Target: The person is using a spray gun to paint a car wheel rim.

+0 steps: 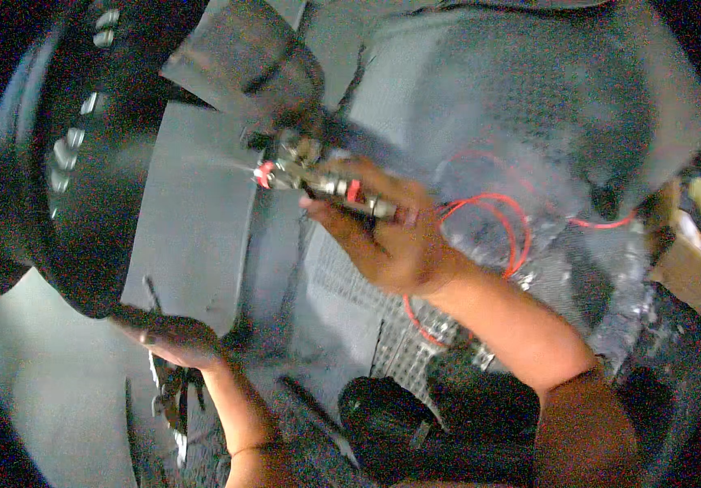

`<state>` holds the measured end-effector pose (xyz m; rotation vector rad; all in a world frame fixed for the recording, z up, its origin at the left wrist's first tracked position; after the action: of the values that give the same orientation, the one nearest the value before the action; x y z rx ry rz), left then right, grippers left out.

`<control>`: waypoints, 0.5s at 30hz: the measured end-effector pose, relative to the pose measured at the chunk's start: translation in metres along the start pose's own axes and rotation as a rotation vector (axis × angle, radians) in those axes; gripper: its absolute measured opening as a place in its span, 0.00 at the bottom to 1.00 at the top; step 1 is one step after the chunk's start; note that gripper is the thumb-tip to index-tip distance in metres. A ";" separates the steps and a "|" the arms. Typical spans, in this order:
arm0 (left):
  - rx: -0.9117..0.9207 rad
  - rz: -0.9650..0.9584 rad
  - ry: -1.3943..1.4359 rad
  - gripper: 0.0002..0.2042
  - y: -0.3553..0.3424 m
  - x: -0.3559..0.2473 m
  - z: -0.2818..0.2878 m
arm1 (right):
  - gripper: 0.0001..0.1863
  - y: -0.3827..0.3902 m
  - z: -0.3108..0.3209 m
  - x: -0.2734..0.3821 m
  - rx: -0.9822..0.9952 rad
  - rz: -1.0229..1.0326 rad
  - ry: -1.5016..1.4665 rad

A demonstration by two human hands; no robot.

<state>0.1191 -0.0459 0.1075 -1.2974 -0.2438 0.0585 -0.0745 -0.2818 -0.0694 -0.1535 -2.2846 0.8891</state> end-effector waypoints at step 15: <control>-0.005 -0.397 -0.219 0.30 -0.081 -0.180 -0.032 | 0.12 0.009 0.049 0.153 -0.276 0.116 0.499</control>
<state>-0.0566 -0.1306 0.1504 -1.2271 -0.6853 -0.1387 -0.2241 -0.2515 -0.0173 -0.5686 -1.9250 0.5107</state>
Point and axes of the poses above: each hand's wrist, its own y-axis away from the middle knuckle, its own z-axis out of the back of the hand, x = y × z, the point moved 9 cm from there along -y, towards the middle knuckle, and after that the axes turned 10 degrees about -y, right-handed, at the moved point
